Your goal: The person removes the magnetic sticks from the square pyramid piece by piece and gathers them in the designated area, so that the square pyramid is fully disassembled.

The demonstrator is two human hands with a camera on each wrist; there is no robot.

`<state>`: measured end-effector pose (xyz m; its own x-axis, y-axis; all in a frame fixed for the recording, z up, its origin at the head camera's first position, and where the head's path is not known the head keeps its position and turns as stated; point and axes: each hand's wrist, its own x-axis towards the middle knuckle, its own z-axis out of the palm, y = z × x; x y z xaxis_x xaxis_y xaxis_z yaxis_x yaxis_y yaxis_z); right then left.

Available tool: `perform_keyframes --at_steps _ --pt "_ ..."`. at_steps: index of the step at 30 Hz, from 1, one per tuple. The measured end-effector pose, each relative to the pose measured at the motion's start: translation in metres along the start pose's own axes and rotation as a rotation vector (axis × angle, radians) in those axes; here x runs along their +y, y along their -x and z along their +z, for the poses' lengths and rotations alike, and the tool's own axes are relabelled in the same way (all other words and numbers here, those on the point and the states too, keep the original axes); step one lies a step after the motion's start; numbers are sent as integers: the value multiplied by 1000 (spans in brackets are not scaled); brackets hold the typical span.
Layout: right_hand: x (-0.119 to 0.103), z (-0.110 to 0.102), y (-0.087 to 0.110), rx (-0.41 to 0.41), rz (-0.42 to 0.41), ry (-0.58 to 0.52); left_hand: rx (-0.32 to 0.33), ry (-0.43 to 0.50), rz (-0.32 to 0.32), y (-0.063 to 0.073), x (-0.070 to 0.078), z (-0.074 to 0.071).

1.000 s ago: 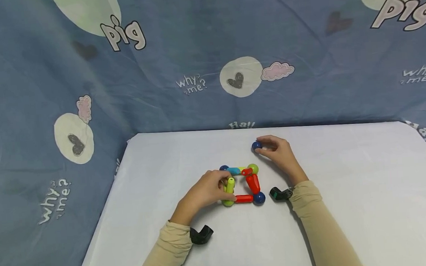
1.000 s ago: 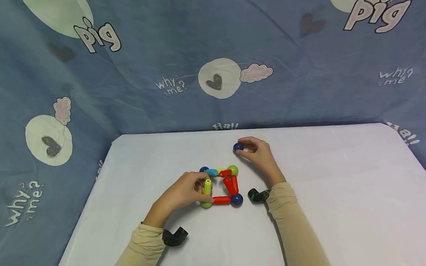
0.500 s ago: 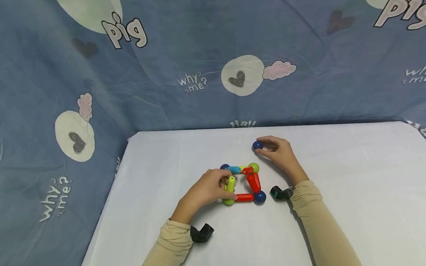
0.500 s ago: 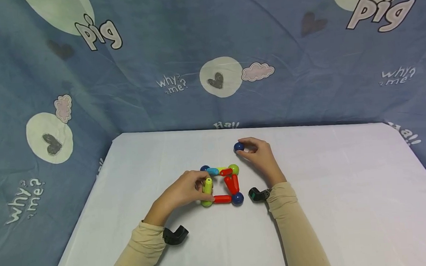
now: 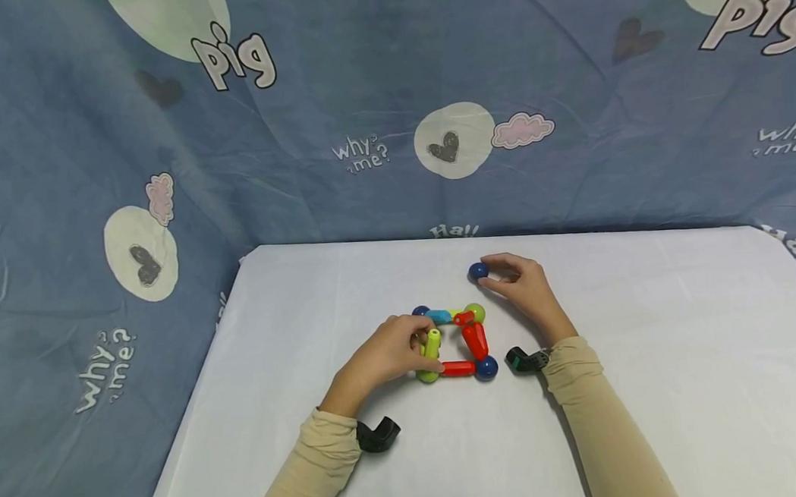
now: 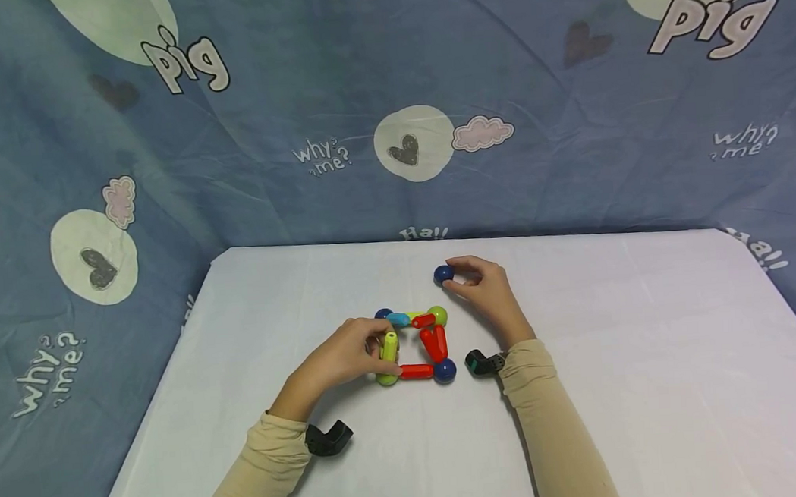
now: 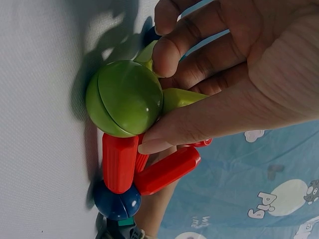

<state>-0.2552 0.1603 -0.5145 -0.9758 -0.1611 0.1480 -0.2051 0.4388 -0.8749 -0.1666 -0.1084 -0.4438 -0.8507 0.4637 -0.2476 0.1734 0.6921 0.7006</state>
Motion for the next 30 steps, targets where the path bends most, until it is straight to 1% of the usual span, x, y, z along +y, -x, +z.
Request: perform_keyframes --at_steps 3,9,14,20,24,30 --pt "0 0 0 -11 -6 1 0 0 -2 0 0 0" --pt "-3 3 -1 -42 -61 46 4 -1 1 0 -1 0" --pt "-4 5 -2 -22 -86 75 8 -14 10 0 -2 1" --pt "-4 6 -2 -3 -75 81 11 -21 7 0 -2 0" --pt "-5 6 -2 0 -58 79 10 -14 9 0 -1 0" --pt "-5 5 -1 -4 -38 63 8 -30 7 0 0 0"
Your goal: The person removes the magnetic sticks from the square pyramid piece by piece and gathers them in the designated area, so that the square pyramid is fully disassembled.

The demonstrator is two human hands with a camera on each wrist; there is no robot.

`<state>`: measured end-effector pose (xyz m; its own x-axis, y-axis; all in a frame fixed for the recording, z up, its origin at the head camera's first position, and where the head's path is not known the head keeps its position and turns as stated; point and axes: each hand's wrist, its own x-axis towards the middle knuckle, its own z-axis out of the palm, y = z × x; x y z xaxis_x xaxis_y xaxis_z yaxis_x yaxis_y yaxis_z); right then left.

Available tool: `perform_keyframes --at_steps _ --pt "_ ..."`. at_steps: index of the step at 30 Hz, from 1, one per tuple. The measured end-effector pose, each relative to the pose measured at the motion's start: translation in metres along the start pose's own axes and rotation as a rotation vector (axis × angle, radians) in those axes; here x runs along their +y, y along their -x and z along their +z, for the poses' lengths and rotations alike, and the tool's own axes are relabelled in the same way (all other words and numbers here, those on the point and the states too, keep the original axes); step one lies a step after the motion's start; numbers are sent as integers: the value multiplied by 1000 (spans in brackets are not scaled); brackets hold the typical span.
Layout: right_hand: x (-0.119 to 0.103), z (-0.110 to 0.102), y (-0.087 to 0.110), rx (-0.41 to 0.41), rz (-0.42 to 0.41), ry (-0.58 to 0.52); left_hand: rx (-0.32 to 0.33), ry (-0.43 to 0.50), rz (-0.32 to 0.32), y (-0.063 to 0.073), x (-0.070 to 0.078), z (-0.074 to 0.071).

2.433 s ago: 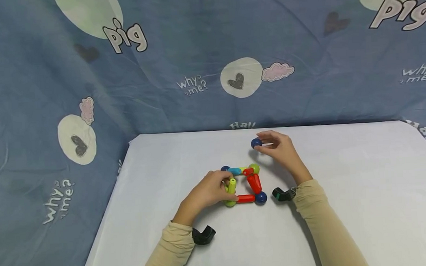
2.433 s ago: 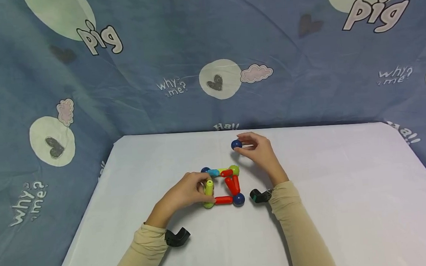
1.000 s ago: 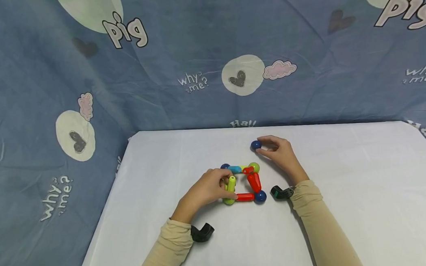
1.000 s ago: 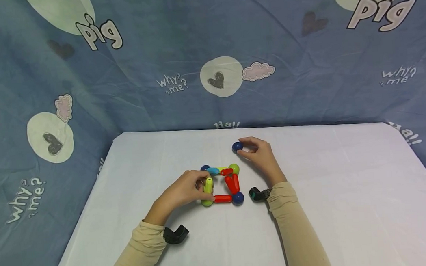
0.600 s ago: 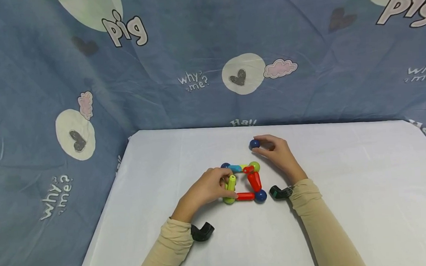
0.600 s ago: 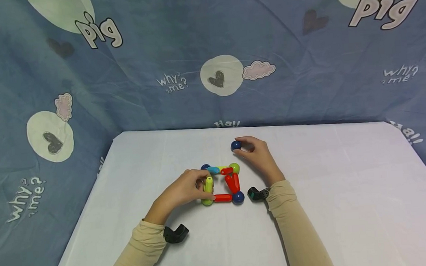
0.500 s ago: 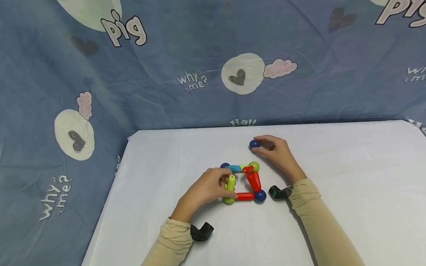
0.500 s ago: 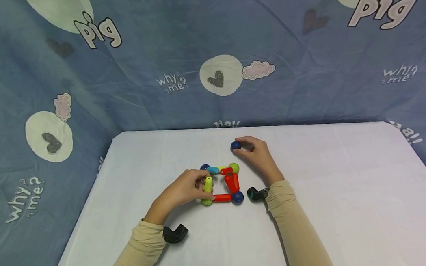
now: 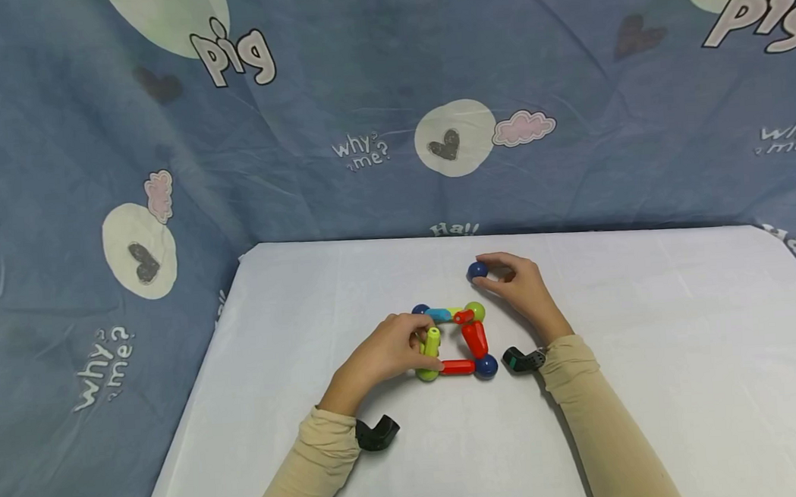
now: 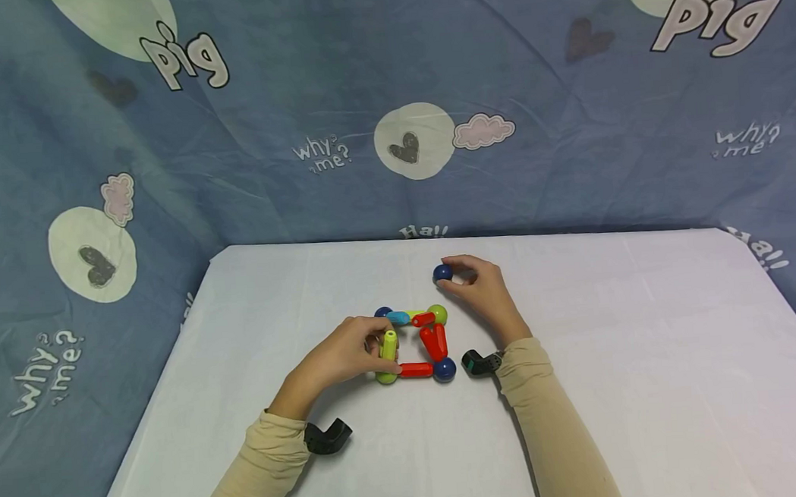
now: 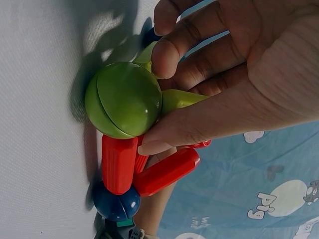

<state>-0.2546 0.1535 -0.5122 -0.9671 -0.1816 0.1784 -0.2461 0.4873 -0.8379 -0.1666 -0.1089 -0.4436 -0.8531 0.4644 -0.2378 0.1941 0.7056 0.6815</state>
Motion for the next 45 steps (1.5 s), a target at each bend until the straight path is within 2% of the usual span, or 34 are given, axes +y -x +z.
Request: perform_keyframes --at_steps 8,12,15,18,20,23,26,29,33,37,45 --pt "1 0 2 2 22 -4 0 -14 5 -1 0 1" --pt "3 1 5 42 24 -49 0 -13 6 -1 -1 3" --pt "2 0 11 139 -29 -121 -1 -11 7 -1 -2 5" --pt "-4 -3 22 215 -131 -181 3 -24 13 -2 -3 7" --pt "-9 -5 31 175 -187 -190 7 -36 18 -2 -4 7" --pt "-12 -5 44 3 -215 -175 16 -42 22 -2 -4 7" --pt "-10 -1 52 -165 -182 -153 29 -28 33 -2 -5 6" --pt "-8 4 54 -237 -148 -126 44 2 47 -1 -5 5" --pt "-9 5 53 -251 -109 -76 57 28 45 0 -4 4" --pt "-11 4 53 -236 -89 -62 56 14 37 1 -3 2" --pt "-12 1 53 -211 -92 -61 16 39 30 2 -5 -6"
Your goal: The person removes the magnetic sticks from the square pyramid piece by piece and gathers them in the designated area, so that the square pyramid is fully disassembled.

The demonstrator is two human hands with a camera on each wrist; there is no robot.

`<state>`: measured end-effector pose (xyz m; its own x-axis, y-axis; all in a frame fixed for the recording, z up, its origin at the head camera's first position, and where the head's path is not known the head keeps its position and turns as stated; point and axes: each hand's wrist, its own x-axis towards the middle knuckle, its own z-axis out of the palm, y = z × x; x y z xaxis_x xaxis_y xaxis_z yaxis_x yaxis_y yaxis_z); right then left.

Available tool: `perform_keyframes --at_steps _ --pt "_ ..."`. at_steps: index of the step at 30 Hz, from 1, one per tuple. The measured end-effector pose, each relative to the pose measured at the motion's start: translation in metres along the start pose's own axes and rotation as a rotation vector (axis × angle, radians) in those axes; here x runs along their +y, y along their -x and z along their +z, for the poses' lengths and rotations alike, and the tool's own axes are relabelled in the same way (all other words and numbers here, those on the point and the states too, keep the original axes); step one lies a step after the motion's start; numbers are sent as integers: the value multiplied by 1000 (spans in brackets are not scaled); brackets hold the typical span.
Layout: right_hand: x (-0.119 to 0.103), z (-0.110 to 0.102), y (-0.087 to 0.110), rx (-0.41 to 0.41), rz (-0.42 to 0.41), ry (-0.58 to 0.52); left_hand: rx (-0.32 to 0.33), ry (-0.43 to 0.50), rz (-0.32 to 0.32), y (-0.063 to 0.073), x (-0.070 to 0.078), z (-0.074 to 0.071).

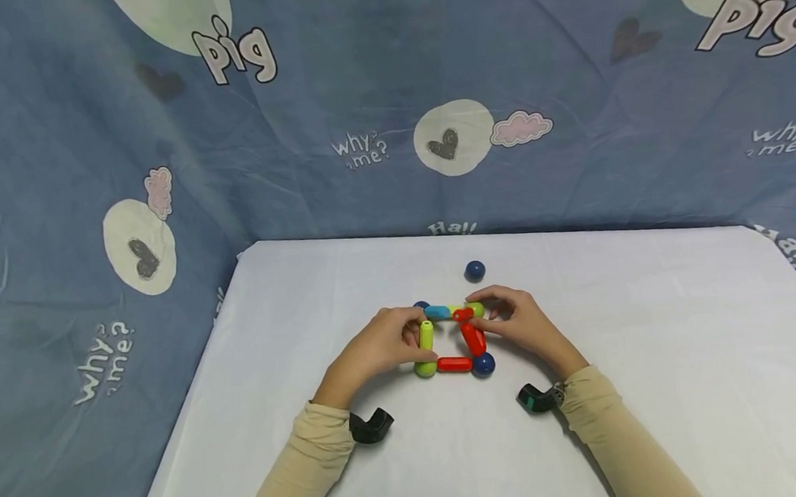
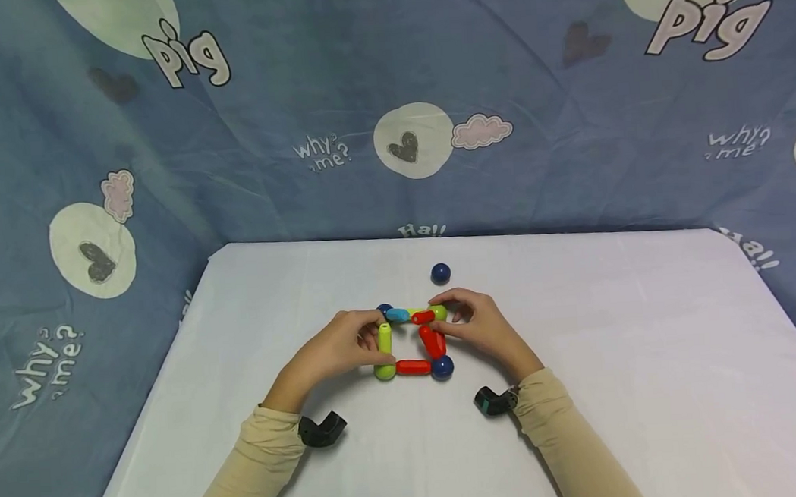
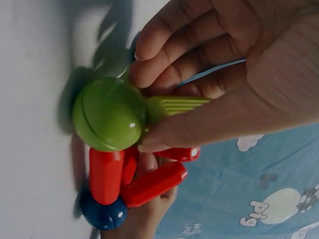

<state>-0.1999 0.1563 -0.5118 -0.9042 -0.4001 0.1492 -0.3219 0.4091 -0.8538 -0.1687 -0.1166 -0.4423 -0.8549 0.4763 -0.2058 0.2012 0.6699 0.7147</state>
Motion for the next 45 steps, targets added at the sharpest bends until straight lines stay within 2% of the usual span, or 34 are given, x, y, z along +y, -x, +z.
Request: perform_keyframes --at_steps 7,14,25,36,45 --pt "1 0 -1 -1 13 -10 -18 65 18 1 -2 -4" --pt "0 1 0 11 15 -19 1 34 38 2 -2 -4" --pt "1 1 0 10 19 -14 5 1 7 2 -3 -3" --pt "-1 2 -1 17 32 -1 17 30 1 1 -8 -5" --pt "1 1 -1 11 20 -10 30 24 -50 2 -7 -4"
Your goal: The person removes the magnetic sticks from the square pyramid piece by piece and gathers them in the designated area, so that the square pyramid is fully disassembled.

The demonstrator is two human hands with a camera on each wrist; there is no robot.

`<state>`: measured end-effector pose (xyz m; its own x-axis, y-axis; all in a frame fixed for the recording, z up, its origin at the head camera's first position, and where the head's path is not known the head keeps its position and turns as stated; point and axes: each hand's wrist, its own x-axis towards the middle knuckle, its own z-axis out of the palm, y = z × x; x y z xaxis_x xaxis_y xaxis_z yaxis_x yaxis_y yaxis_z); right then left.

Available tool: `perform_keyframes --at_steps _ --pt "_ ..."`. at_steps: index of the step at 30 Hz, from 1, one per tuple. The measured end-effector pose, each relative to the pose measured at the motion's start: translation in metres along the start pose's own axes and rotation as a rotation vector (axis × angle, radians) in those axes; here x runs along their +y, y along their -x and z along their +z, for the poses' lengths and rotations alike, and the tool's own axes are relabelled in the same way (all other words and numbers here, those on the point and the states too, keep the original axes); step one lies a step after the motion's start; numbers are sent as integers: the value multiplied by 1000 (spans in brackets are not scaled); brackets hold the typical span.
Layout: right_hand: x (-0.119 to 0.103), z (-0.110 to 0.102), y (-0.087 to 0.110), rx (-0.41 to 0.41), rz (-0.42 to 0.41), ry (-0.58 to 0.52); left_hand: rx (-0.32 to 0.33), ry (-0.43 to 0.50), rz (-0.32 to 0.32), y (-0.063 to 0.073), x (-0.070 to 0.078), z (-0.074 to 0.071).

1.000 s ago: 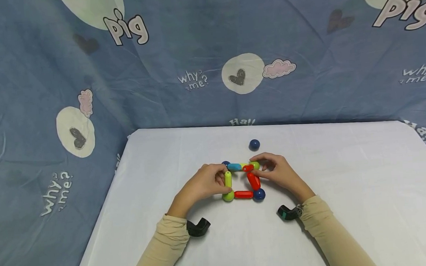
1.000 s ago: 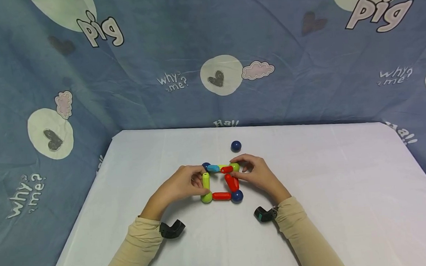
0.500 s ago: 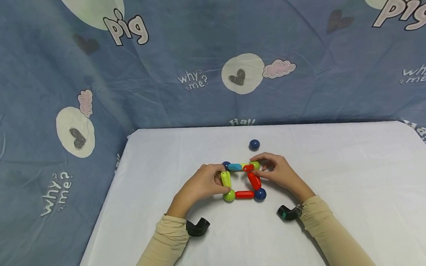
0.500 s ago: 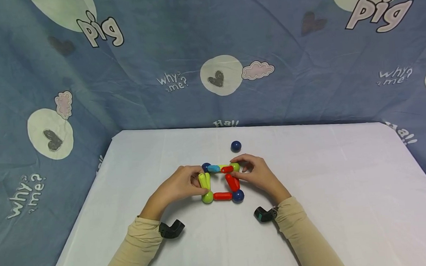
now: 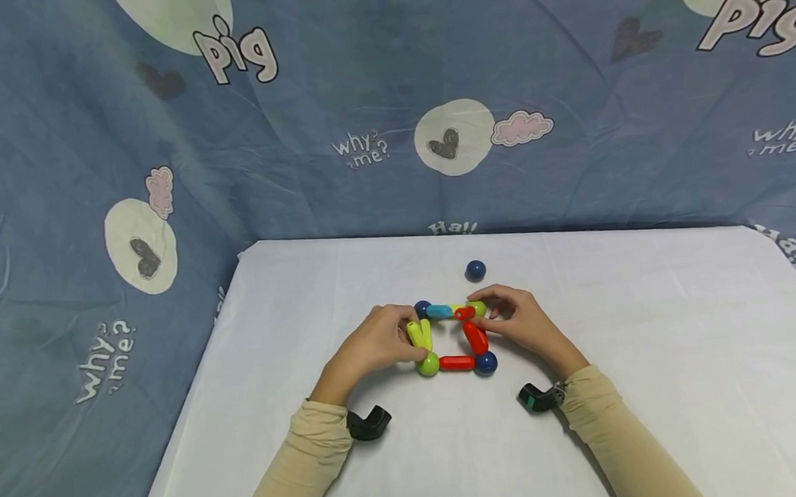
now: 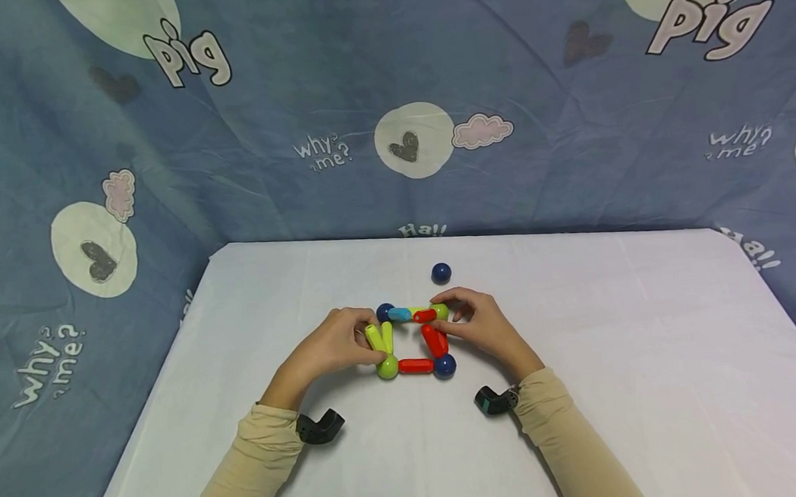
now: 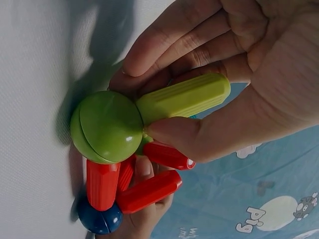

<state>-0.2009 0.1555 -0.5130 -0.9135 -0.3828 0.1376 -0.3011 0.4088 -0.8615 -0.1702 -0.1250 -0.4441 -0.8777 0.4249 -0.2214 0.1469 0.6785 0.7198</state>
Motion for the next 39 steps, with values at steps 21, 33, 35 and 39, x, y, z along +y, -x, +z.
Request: perform_keyframes --at_steps 21,33,35,39 --pt "-4 -4 -1 4 9 -8 137 20 37 -2 -1 -2" --pt "0 4 1 -8 30 -4 268 42 -11 7 -10 -23" --pt "0 4 1 -5 32 0 294 -9 -17 8 -16 -27" --pt "-2 3 0 -3 31 2 342 -140 -10 11 -35 -36"
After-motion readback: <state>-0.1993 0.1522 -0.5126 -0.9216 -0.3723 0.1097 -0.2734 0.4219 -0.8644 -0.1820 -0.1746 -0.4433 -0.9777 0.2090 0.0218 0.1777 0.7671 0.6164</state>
